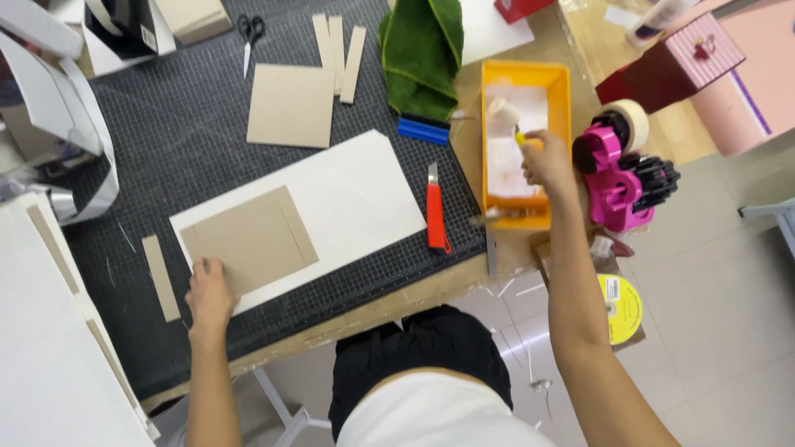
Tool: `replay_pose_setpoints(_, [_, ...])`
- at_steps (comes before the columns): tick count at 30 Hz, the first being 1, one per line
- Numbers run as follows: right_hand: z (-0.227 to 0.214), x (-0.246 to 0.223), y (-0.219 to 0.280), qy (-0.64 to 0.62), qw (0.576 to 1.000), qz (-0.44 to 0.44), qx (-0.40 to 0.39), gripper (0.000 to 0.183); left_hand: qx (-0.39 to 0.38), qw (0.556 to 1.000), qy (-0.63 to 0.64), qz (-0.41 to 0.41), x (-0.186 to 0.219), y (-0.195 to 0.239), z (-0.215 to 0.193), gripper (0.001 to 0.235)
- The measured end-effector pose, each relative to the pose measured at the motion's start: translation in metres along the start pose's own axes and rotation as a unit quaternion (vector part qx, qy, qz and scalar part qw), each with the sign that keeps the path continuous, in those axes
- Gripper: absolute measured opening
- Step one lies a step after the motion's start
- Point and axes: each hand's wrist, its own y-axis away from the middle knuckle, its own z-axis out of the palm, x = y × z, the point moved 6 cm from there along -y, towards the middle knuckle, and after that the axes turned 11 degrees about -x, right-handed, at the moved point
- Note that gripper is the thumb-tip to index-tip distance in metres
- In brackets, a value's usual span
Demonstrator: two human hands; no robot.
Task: The person assembles a paper craft by placing a brown square onto a white sheet, aligning it with a ruler, and smoothing it with a roller. They then apply a strip of tape along the edge, fold the white sheet over, and press the fold with a blue tool.
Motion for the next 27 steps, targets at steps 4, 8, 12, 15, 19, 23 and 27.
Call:
replay_pose_setpoints(4, [-0.016, -0.055, 0.108, 0.029, 0.997, -0.067, 0.024, 0.033, 0.003, 1.000, 0.026, 0.000, 0.002, 0.008, -0.002, 0.069])
replay_pose_setpoints(8, [0.007, -0.054, 0.108, 0.350, 0.936, 0.034, 0.003, 0.034, 0.017, 1.000, 0.022, 0.003, -0.001, 0.005, -0.003, 0.069])
replay_pose_setpoints(12, [-0.001, -0.031, 0.016, 0.344, 0.937, -0.041, 0.043, 0.029, 0.025, 0.999, 0.035, 0.004, 0.005, 0.013, -0.008, 0.064])
replay_pose_setpoints(15, [-0.005, -0.039, 0.088, 0.413, 0.908, 0.069, -0.012, 0.033, 0.039, 0.998, 0.049, 0.003, 0.002, 0.017, -0.001, 0.065])
replay_pose_setpoints(19, [0.008, -0.025, 0.044, 0.407, 0.911, 0.065, -0.025, 0.037, 0.063, 0.997, 0.047, -0.019, -0.008, 0.012, 0.019, 0.062])
replay_pose_setpoints(23, [-0.006, -0.044, 0.032, 0.412, 0.911, -0.013, -0.005, 0.032, 0.105, 0.993, 0.043, -0.039, -0.013, 0.016, 0.033, 0.055])
replay_pose_setpoints(27, [-0.009, -0.007, 0.043, 0.435, 0.896, 0.083, -0.031, 0.031, 0.156, 0.985, 0.036, -0.069, -0.016, 0.023, 0.041, 0.031])
